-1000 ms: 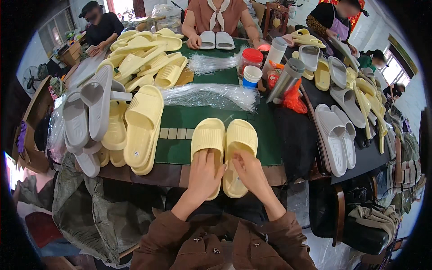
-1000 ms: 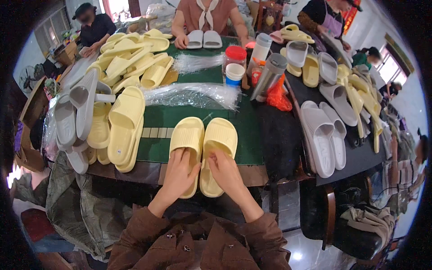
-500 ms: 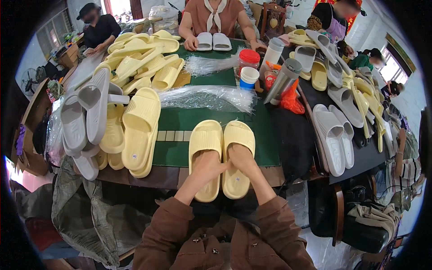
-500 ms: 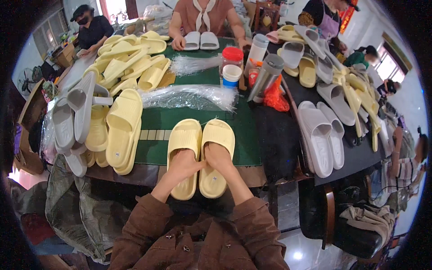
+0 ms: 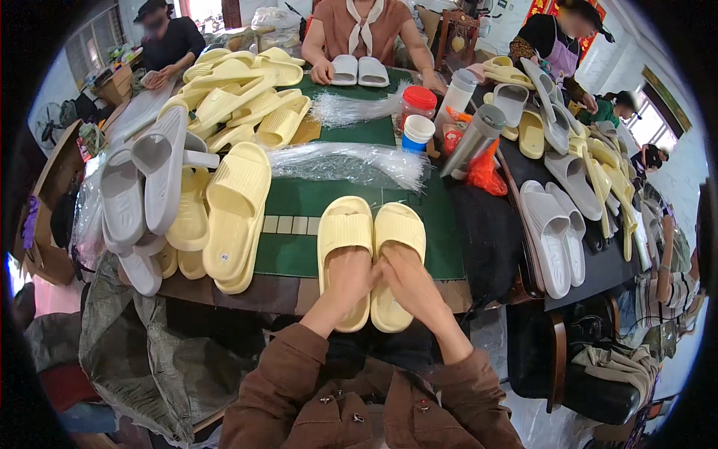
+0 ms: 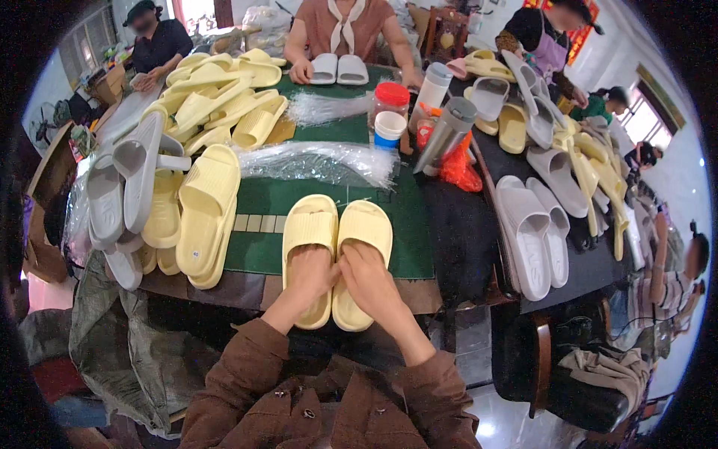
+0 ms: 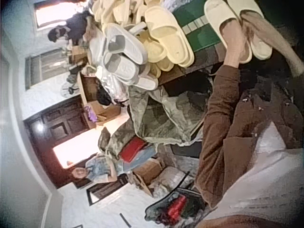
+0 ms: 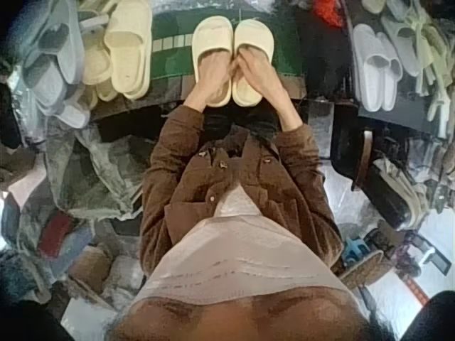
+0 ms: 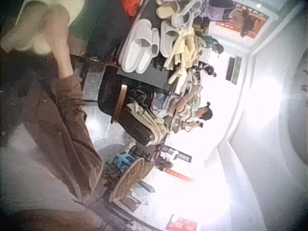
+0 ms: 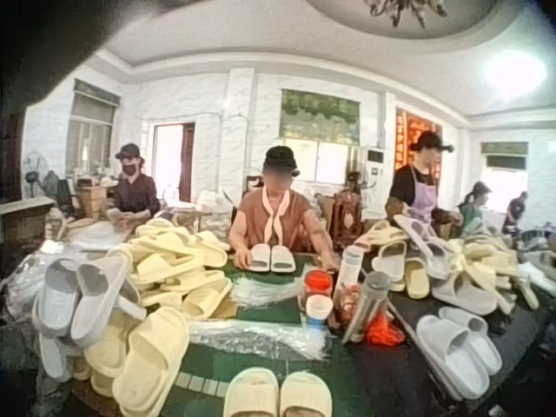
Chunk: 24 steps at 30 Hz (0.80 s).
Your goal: The person assembles yellow and white plastic slippers by hand at a workbench. They pick up pairs, insert small fasteners into the straps, and place the finished pairs onto a pile. Other workers are visible in the background performing similar tasks.
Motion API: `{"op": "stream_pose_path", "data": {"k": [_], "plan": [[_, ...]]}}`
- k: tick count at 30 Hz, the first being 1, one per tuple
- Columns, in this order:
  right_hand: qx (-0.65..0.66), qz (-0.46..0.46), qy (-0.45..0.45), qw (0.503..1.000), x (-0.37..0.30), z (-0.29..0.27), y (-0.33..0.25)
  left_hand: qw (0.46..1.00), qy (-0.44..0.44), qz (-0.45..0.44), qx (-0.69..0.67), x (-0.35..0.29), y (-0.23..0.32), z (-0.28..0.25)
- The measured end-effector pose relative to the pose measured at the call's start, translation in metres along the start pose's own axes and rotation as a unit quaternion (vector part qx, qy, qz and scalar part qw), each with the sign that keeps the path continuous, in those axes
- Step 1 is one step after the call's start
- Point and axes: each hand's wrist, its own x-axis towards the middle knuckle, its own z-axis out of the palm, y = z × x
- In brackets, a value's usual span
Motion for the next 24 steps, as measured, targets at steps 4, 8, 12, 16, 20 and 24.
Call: {"op": "stream_pose_path", "data": {"k": [4, 8, 12, 16, 20, 24], "plan": [[0.067, 0.055, 0.034, 0.996, 0.014, -0.019, -0.016, 0.994, -0.090, -0.062, -0.007, 0.004, 0.004, -0.005], [0.178, 0.108, 0.070, 0.976, 0.072, -0.021, 0.013, 0.999, -0.009, -0.042, -0.005, 0.004, 0.004, 0.007], [0.175, 0.172, 0.040, 0.968, 0.114, 0.003, 0.037, 0.999, 0.000, -0.030, -0.014, 0.004, 0.003, 0.004], [0.163, 0.199, -0.025, 0.966, 0.129, 0.016, 0.053, 0.999, 0.020, -0.010, -0.032, 0.002, 0.004, 0.003], [0.163, 0.164, -0.062, 0.971, 0.123, 0.012, 0.037, 0.999, 0.001, -0.031, -0.034, 0.002, 0.005, -0.003], [0.148, 0.073, -0.066, 0.984, 0.108, 0.009, 0.036, 0.999, -0.003, -0.027, -0.023, 0.002, 0.003, 0.001]]}}
